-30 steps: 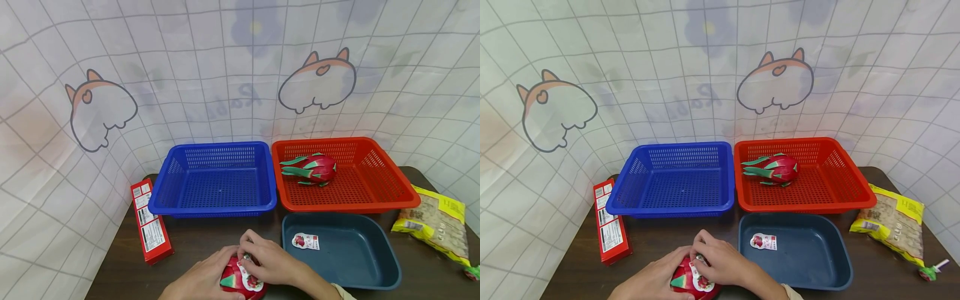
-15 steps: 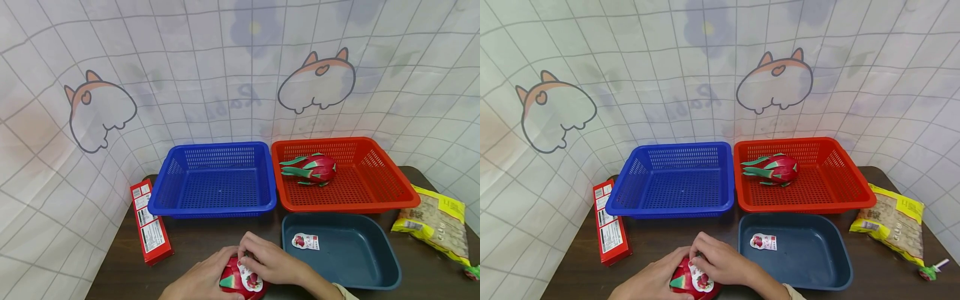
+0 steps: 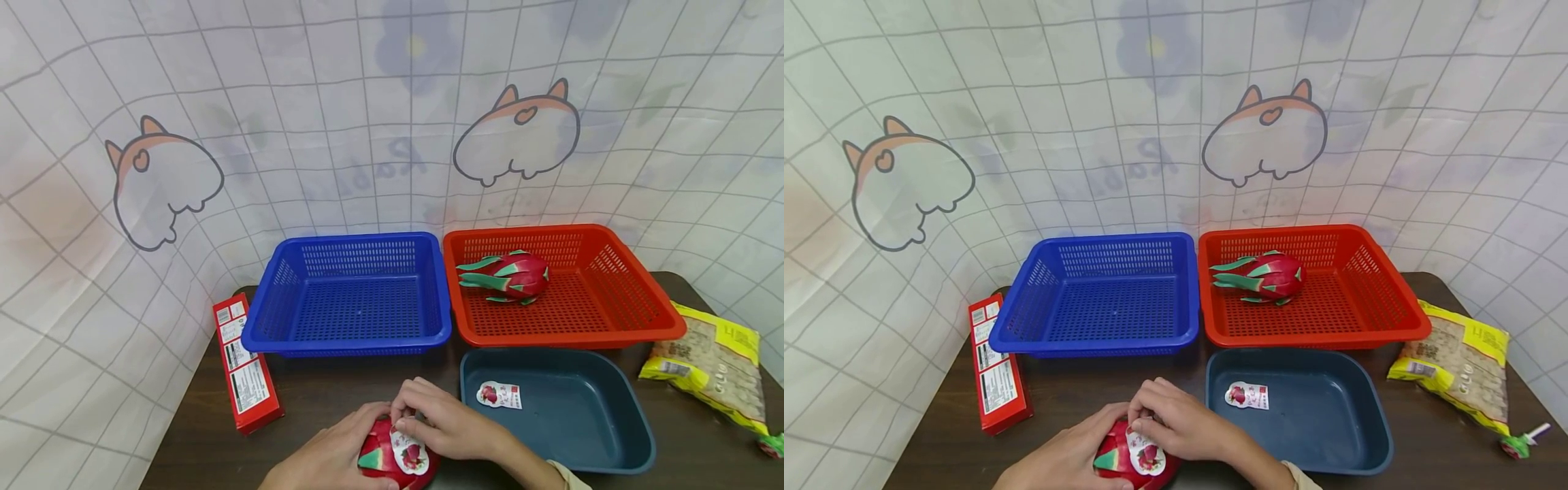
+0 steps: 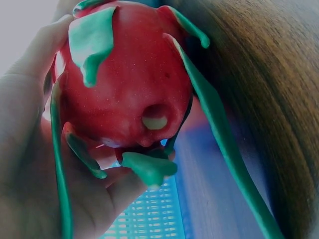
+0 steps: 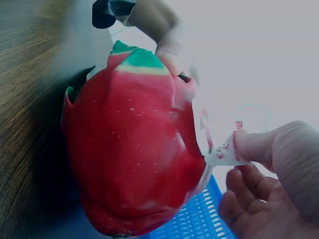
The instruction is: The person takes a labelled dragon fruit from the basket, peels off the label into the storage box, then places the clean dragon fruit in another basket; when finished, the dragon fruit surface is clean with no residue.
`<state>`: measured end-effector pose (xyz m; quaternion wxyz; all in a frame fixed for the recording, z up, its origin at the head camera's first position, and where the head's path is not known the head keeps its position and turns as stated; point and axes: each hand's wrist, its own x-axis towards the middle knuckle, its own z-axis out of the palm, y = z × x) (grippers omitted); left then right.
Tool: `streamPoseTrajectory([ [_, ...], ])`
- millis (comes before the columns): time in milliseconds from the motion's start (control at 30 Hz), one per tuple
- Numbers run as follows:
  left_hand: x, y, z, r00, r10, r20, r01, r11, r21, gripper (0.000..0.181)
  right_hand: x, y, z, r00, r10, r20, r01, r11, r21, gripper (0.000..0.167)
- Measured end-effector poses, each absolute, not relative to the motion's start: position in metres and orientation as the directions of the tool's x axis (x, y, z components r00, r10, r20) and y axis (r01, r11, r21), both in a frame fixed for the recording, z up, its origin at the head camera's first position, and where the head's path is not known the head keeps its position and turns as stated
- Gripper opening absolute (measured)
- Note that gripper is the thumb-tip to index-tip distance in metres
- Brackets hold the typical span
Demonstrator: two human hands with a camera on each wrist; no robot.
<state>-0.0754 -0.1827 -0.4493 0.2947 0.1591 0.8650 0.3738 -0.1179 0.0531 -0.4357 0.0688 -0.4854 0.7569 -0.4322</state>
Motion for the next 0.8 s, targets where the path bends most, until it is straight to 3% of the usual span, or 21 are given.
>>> streamPoseTrajectory([
  [167,-0.074,-0.182,-0.449,-0.768,0.489,-0.414,0.021,0.665,0.747,0.089,-0.120,0.056,-0.432,-0.508,-0.799,0.322,-0.602,0.062,-0.796,0.007],
  [467,-0.073,-0.181,-0.447,-0.768,0.490,-0.413,0.032,0.673,0.739,0.094,-0.127,0.068,-0.422,-0.640,-0.709,0.295,-0.456,0.042,-0.889,0.004],
  [800,-0.074,-0.180,-0.448,-0.773,0.491,-0.401,0.052,0.679,0.732,0.093,-0.128,0.077,-0.421,-0.712,-0.644,0.280,-0.425,0.077,-0.902,0.004],
])
